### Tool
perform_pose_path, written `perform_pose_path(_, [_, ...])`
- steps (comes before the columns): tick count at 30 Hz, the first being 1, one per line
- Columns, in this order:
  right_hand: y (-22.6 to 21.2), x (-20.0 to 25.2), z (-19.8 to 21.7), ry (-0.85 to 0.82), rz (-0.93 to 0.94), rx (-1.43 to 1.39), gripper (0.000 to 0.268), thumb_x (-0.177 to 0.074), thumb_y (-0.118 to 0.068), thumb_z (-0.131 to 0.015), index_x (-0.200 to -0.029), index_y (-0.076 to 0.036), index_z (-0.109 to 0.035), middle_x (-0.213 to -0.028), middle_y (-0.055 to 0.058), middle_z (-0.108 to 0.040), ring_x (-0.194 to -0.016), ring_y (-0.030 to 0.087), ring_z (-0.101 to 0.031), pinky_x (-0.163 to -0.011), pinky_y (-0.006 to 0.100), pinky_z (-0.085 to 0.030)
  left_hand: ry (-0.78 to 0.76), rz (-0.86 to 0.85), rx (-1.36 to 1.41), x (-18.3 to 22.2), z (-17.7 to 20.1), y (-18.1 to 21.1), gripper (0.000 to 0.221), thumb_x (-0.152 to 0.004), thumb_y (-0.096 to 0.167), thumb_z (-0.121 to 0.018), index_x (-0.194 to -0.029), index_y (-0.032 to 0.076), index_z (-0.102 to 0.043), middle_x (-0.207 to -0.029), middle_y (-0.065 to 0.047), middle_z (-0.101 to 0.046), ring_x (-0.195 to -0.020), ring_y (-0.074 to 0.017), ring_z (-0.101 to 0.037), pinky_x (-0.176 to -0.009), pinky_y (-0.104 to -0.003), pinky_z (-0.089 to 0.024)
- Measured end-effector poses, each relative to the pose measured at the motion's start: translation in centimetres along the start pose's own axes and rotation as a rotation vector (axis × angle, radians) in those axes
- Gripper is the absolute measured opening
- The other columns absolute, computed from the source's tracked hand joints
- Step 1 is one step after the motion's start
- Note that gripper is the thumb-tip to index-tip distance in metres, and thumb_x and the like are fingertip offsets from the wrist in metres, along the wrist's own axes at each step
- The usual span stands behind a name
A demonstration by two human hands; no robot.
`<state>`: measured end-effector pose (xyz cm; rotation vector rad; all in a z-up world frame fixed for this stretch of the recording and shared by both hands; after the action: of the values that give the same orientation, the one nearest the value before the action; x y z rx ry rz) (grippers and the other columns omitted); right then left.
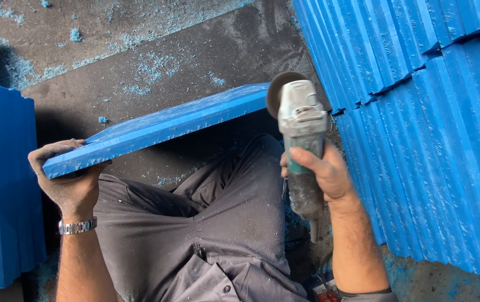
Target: Grinding the edges of blue plastic blocks using a handheld angle grinder.
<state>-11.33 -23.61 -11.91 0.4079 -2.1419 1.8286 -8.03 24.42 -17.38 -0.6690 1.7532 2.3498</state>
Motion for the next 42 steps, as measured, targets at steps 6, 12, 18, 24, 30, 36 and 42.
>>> perform_pose_path(6, [-0.4,0.0,7.9,0.174,0.113,-0.173,0.051,-0.089,-0.034,-0.075,-0.122,0.001,-0.057,-0.090,0.017,-0.071,-0.074,0.025,-0.071,-0.066,0.040,-0.060,0.003,0.014,0.012,-0.2,0.0,0.2,0.071,-0.084,0.007,-0.101,-0.128,0.009,-0.045,-0.116,-0.008,-0.064,-0.114,-0.0184,-0.066,-0.103,-0.036,-0.059])
perform_pose_path(12, [-1.5,1.2,6.7,0.132,0.180,-0.131,0.059,-0.087,-0.035,-0.078,-0.127,0.002,-0.055,-0.091,0.018,-0.069,-0.075,0.026,-0.070,-0.067,0.039,-0.059,-0.022,-0.021,-0.056,0.2,0.0,-0.4,0.071,-0.087,0.008,-0.100,-0.131,0.010,-0.044,-0.118,-0.009,-0.064,-0.117,-0.0188,-0.065,-0.105,-0.038,-0.055])
perform_pose_path(18, [-1.1,0.4,5.2,0.106,0.150,-0.115,0.061,-0.085,-0.034,-0.077,-0.129,0.001,-0.053,-0.089,0.017,-0.069,-0.072,0.026,-0.070,-0.063,0.039,-0.059,-0.028,-0.001,0.011,0.7,0.1,-0.7,0.070,-0.086,0.010,-0.099,-0.130,0.011,-0.045,-0.118,-0.007,-0.065,-0.119,-0.0179,-0.066,-0.106,-0.038,-0.054])
perform_pose_path(24, [-1.1,0.3,4.4,0.083,0.153,-0.101,0.058,-0.087,-0.032,-0.077,-0.129,0.001,-0.053,-0.090,0.017,-0.069,-0.073,0.025,-0.070,-0.065,0.038,-0.059,-0.011,-0.019,-0.035,0.8,0.0,0.0,0.070,-0.087,0.012,-0.102,-0.129,0.011,-0.046,-0.118,-0.007,-0.065,-0.117,-0.0194,-0.066,-0.108,-0.038,-0.058])
perform_pose_path(30, [1.5,0.8,-1.2,-0.006,0.056,0.050,0.053,-0.084,-0.031,-0.078,-0.119,0.004,-0.059,-0.088,0.014,-0.071,-0.073,0.022,-0.071,-0.068,0.036,-0.060,-0.004,0.023,0.032,0.5,-0.2,-0.2,0.071,-0.084,0.007,-0.101,-0.126,0.010,-0.044,-0.118,-0.008,-0.067,-0.115,-0.0197,-0.065,-0.108,-0.039,-0.057])
perform_pose_path(36, [1.8,0.9,-8.1,-0.129,0.027,0.163,0.056,-0.082,-0.035,-0.080,-0.119,0.001,-0.060,-0.092,0.010,-0.071,-0.075,0.018,-0.071,-0.072,0.033,-0.060,0.012,0.055,0.078,0.6,-0.4,-0.3,0.074,-0.080,0.005,-0.102,-0.127,0.010,-0.045,-0.119,-0.008,-0.067,-0.116,-0.0197,-0.065,-0.111,-0.041,-0.060])
perform_pose_path(42, [1.2,1.7,-2.7,0.033,0.019,0.010,0.055,-0.082,-0.035,-0.078,-0.118,0.002,-0.059,-0.088,0.014,-0.071,-0.073,0.021,-0.072,-0.066,0.035,-0.061,-0.004,0.025,0.008,0.2,-0.5,0.4,0.076,-0.080,0.004,-0.103,-0.126,0.009,-0.043,-0.120,-0.009,-0.067,-0.121,-0.0208,-0.068,-0.109,-0.041,-0.056])
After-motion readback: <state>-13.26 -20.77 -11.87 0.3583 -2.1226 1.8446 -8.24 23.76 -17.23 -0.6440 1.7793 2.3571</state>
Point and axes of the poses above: each hand's wrist, its own x-axis away from the middle knuckle, its own z-axis out of the back of the hand, y = z × x, the point moved 9 cm from there along -x, towards the middle knuckle
